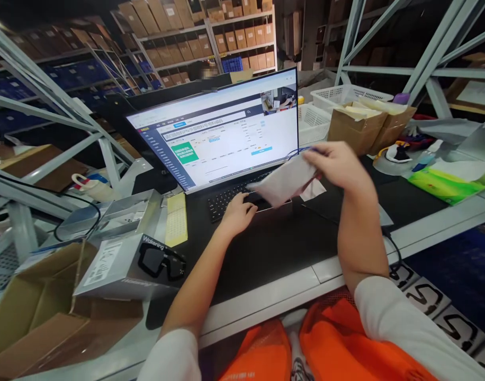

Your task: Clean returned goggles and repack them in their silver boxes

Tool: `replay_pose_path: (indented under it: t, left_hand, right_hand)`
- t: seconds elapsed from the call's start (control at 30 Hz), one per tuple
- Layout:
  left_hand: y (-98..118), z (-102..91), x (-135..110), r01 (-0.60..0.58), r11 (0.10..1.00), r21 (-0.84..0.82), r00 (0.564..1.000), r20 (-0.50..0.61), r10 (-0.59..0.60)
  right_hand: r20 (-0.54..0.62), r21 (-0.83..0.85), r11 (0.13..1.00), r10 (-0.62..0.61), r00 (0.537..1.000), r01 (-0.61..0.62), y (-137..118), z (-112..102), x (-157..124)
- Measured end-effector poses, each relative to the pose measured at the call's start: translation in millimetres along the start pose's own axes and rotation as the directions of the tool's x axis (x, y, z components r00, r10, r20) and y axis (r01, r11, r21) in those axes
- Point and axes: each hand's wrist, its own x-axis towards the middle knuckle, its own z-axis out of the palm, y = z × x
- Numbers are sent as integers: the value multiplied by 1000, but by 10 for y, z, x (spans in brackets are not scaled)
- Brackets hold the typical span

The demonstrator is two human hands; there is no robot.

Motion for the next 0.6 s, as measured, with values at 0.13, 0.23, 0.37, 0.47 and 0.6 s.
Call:
replay_pose_path:
  t: [0.13,0.23,0.37,0.47,0.6]
  left_hand:
    - [-2,137,17,132,991,16,986,97,-133]
    - [-12,62,44,126,989,-76,990,68,-121]
    - [10,-87,40,86,960,-265,989,-95,-114]
    - [35,-235,7,40,886,-461,959,-230,-163]
    - [128,-547,-67,-73,813,-578,849,-464,-253]
  right_hand:
    - [-532,149,988,47,846,39,368,-437,147]
    - [-737,250,958,92,669,143,589,-600,265]
    - [-797,363,913,202,569,184,751,-708,372]
    - [-786,419,894,272,555,156,797,-710,423]
    - [-669,492,870,362,649,22,773,-638,445]
